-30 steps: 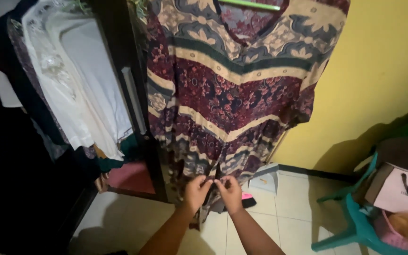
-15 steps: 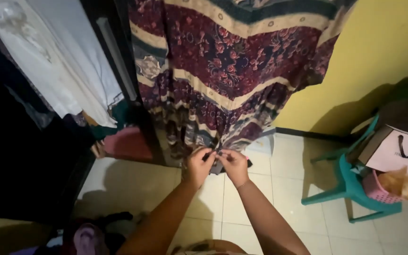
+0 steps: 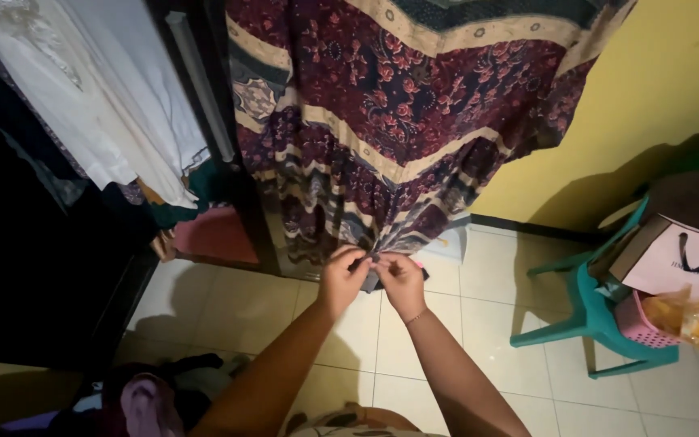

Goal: Hanging a floral dress and a purple cardigan on hangers and placing them onto a garment rack.

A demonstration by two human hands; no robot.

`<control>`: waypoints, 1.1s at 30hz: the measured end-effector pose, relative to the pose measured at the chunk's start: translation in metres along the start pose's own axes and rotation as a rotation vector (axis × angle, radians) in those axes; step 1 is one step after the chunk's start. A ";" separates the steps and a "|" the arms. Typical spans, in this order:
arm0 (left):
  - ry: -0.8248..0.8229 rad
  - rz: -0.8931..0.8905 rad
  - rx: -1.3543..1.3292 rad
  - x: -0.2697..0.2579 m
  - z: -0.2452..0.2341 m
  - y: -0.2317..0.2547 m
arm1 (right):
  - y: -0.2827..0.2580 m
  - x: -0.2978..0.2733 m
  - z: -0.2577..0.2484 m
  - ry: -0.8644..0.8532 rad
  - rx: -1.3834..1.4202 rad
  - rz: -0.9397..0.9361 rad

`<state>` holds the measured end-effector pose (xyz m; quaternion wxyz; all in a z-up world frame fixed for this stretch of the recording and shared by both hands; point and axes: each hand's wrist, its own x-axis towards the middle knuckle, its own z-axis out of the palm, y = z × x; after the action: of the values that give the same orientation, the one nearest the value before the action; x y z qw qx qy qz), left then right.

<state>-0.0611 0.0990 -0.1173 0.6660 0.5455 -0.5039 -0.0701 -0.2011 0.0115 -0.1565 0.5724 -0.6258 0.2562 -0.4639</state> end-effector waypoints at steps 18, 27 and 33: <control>-0.129 0.038 -0.224 0.002 -0.011 -0.008 | -0.002 0.004 0.002 0.038 -0.220 0.086; -0.090 0.065 0.027 0.013 -0.010 0.029 | -0.016 -0.003 0.022 0.085 -0.138 0.044; -0.066 0.071 0.079 0.014 -0.004 0.018 | -0.011 0.011 0.022 0.164 0.059 0.248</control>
<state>-0.0594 0.0998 -0.0943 0.6289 0.5506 -0.5471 -0.0444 -0.1796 0.0148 -0.1409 0.6204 -0.5323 0.3637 -0.4467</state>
